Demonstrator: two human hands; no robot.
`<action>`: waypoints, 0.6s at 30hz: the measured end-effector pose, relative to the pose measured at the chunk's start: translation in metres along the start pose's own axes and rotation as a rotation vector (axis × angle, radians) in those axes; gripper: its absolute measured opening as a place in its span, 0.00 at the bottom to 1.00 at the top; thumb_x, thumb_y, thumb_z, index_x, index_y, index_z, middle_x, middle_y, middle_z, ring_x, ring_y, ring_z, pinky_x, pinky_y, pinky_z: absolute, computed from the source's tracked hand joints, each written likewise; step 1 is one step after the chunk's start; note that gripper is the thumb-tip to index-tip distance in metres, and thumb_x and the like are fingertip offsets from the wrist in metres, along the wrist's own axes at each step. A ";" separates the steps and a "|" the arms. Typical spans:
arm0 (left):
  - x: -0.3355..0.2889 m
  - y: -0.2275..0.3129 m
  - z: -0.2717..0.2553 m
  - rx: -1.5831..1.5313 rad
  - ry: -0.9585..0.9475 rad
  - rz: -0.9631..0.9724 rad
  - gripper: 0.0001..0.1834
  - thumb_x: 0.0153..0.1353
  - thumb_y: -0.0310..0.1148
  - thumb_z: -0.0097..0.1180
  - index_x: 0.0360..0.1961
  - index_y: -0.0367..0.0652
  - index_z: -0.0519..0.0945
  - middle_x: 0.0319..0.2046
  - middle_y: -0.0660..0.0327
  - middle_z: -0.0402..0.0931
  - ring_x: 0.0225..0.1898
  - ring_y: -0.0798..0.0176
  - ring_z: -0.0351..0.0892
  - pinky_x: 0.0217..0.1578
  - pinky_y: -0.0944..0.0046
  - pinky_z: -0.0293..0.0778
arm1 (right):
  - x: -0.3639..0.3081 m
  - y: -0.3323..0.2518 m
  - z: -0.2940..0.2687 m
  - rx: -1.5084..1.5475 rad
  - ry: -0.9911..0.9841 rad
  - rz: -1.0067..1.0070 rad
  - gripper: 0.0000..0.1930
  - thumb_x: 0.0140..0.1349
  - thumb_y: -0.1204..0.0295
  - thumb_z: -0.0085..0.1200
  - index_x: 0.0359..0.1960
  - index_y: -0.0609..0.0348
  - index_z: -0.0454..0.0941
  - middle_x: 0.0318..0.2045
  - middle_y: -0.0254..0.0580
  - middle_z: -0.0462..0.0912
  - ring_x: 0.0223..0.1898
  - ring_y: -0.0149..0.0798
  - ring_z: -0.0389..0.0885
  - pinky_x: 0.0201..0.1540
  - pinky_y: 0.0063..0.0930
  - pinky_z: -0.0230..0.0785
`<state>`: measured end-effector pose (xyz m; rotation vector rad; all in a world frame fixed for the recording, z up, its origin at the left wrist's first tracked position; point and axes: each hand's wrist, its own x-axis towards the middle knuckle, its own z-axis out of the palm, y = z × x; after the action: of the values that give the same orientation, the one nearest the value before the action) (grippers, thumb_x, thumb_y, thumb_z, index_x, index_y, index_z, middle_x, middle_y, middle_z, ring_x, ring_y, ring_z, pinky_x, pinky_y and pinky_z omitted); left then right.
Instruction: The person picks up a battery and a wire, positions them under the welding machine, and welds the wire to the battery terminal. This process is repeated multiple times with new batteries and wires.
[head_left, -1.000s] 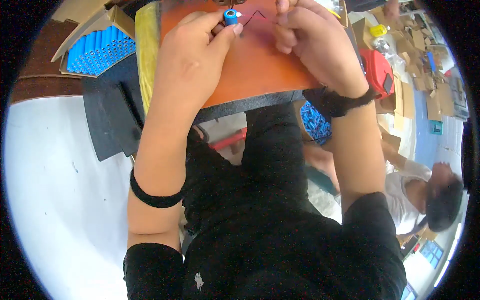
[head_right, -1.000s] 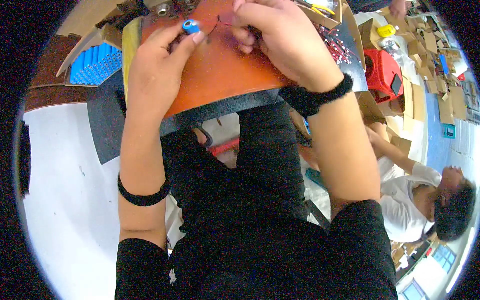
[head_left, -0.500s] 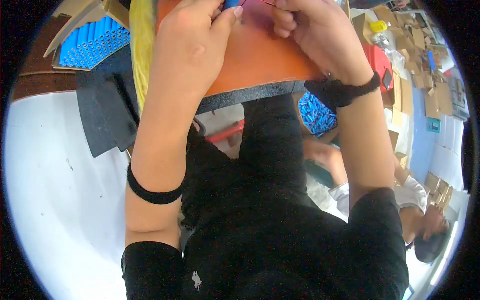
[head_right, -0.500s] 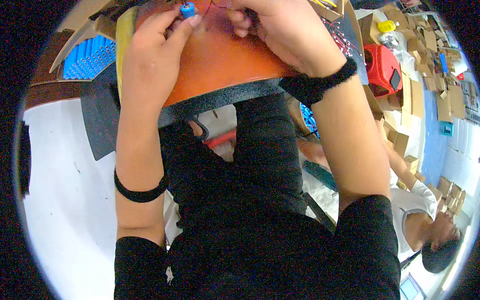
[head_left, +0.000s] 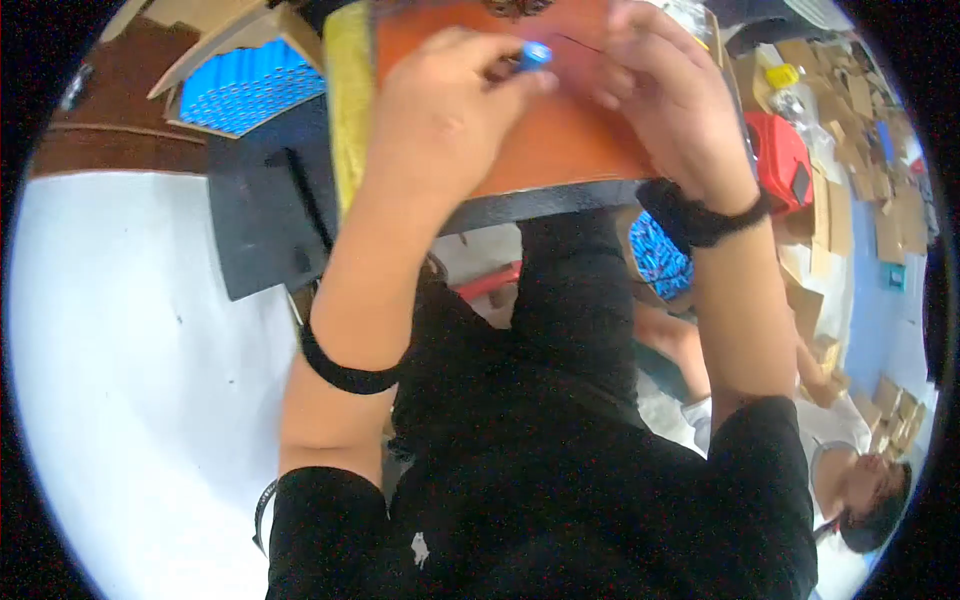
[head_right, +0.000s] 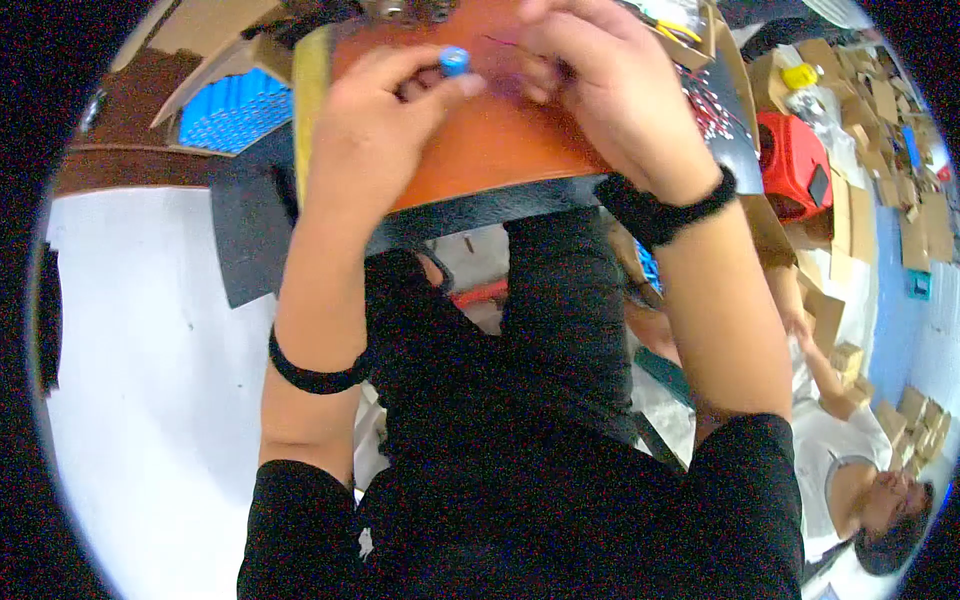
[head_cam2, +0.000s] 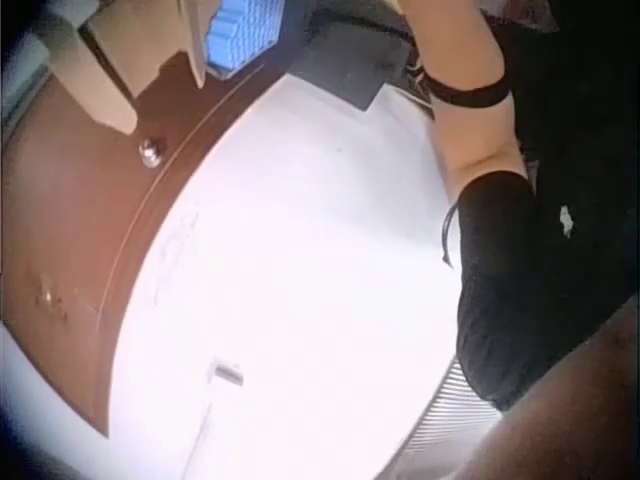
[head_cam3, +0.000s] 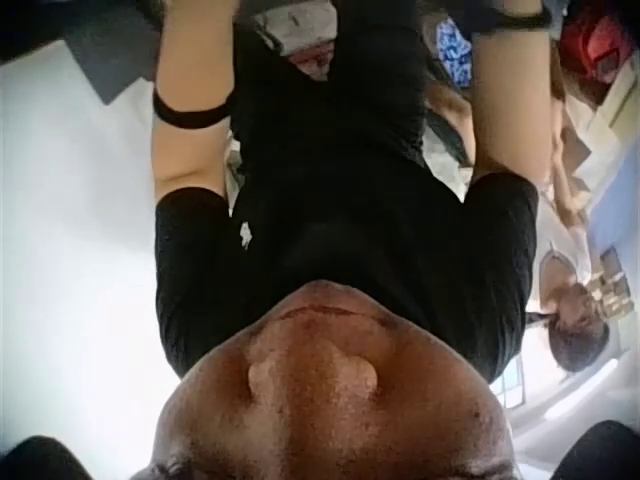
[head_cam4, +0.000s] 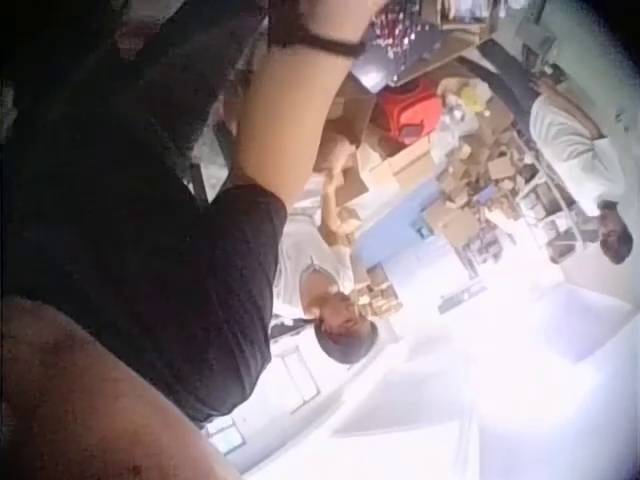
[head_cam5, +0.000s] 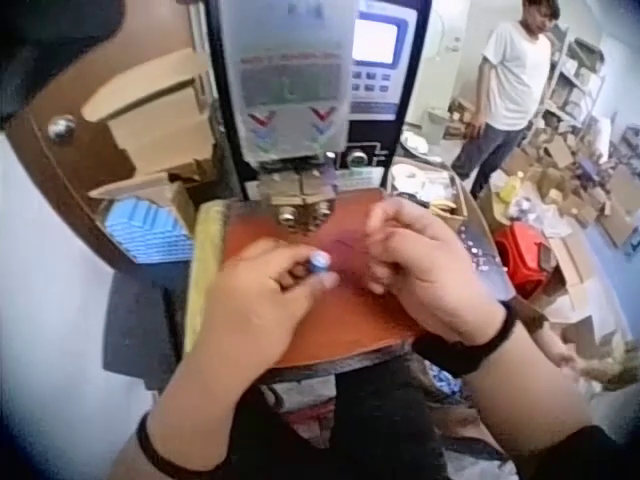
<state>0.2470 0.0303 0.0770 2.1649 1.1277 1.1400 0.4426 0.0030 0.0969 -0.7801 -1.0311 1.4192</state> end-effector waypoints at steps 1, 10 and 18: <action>-0.004 -0.001 -0.002 -0.037 0.004 0.025 0.15 0.52 0.41 0.66 0.36 0.41 0.84 0.30 0.55 0.79 0.31 0.52 0.79 0.37 0.61 0.75 | -0.004 -0.004 0.001 -0.036 0.029 -0.014 0.06 0.63 0.76 0.46 0.41 0.60 0.71 0.24 0.28 0.65 0.27 0.26 0.62 0.34 0.22 0.58; -0.001 -0.079 -0.138 1.086 0.089 0.096 0.18 0.60 0.42 0.55 0.50 0.50 0.79 0.43 0.57 0.79 0.48 0.53 0.77 0.49 0.47 0.67 | -0.141 -0.066 -0.095 -0.384 0.467 -0.069 0.09 0.59 0.77 0.45 0.41 0.58 0.71 0.24 0.28 0.68 0.24 0.23 0.62 0.28 0.18 0.55; 0.039 -0.116 -0.133 1.399 -0.287 0.031 0.21 0.65 0.44 0.52 0.58 0.56 0.75 0.60 0.67 0.71 0.61 0.58 0.68 0.58 0.37 0.60 | -0.227 0.018 -0.221 -1.201 0.700 0.303 0.07 0.60 0.72 0.52 0.36 0.63 0.75 0.26 0.38 0.78 0.27 0.31 0.75 0.32 0.26 0.69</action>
<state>0.0963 0.1300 0.0903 3.0883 2.0721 -0.1941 0.6631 -0.1871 -0.0291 -2.1782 -1.1541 0.5005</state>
